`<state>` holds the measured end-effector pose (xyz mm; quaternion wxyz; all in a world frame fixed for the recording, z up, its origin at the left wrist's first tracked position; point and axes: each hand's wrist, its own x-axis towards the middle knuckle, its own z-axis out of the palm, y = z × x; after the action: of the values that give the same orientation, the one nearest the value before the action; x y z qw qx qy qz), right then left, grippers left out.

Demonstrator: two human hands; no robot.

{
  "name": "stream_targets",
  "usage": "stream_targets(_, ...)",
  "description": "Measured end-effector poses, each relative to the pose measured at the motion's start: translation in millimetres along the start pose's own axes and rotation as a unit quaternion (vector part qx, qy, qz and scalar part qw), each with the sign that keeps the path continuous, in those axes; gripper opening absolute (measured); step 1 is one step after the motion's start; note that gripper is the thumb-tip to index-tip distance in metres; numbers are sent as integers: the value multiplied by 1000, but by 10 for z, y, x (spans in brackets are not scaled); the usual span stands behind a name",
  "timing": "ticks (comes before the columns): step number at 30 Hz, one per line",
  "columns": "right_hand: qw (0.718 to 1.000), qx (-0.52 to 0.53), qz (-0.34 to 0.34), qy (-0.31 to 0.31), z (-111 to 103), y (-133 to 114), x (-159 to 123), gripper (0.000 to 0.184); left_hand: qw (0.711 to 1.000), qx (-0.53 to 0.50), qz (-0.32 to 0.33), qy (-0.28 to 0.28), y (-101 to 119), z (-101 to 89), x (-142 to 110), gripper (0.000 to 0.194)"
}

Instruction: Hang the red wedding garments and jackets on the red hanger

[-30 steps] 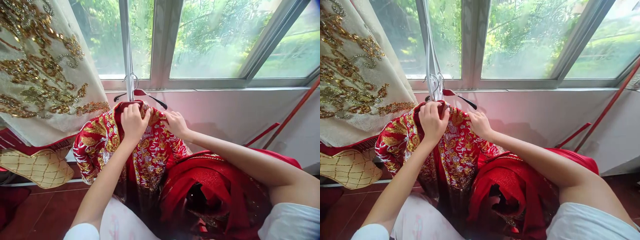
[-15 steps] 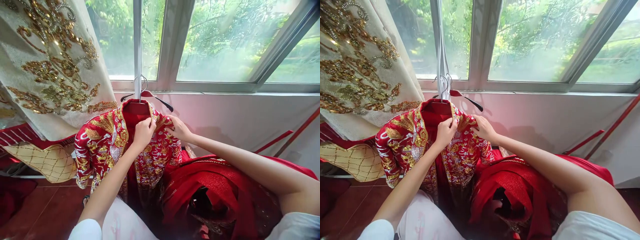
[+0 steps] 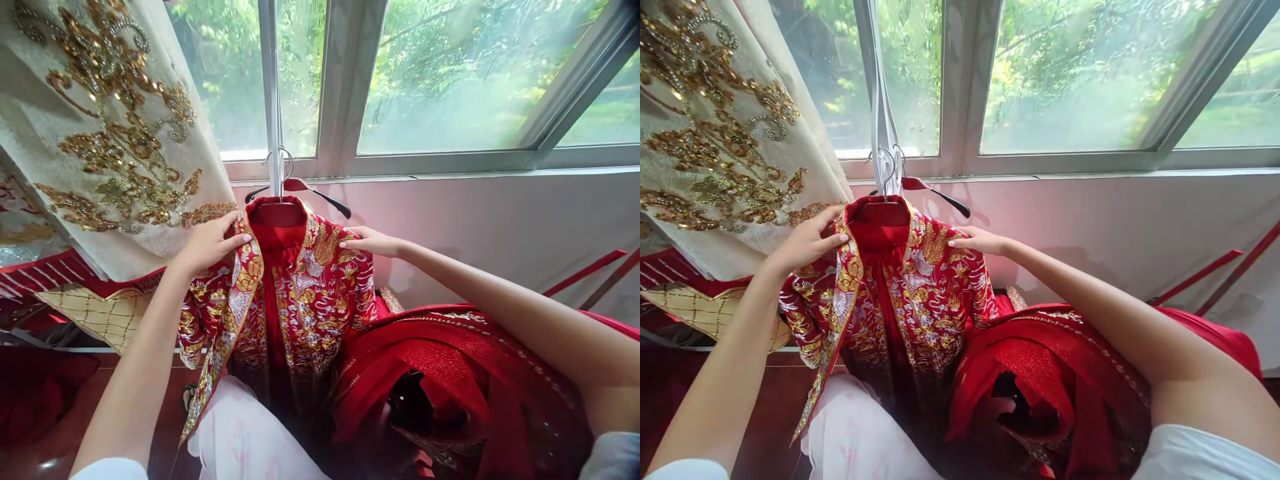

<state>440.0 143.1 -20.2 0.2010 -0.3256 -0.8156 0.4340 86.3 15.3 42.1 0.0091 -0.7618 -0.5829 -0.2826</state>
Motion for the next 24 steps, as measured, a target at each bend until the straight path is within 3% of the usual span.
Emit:
stream_targets(3,990,-56,-17,131,175,28,-18,42,1000,-6,-3,-16,7,32,112,43)
stream_targets(6,942,-158,-45,294,443,50,-29,37,992,-95,-8,-77,6,0,254,39)
stream_targets(9,885,-219,-21,410,717,28,-45,37,962,-200,-61,-178,-76,-43,406,41)
stream_targets(11,864,-237,-4,443,794,-4,-59,37,935,-256,-94,-227,-164,-39,481,42)
stream_targets(12,871,-230,-3,435,775,-17,-66,38,926,-277,-101,-237,-212,-26,505,42)
stream_targets(14,916,-171,-2,362,608,-25,-75,42,916,-307,-98,-240,-304,17,520,41)
stream_targets(17,992,-5,27,122,144,46,-91,56,905,-353,-73,-227,-423,86,495,38)
stream_targets(18,997,45,37,47,-13,89,-101,61,902,-364,-67,-223,-451,100,484,36)
stream_targets(20,991,121,41,-36,-251,180,-121,69,899,-369,-61,-229,-467,112,465,34)
stream_targets(22,986,151,44,-61,-352,249,-133,70,908,-343,-57,-233,-400,118,436,34)
stream_targets(24,985,143,57,-74,-332,289,-124,66,943,-274,-51,-184,-238,148,376,35)
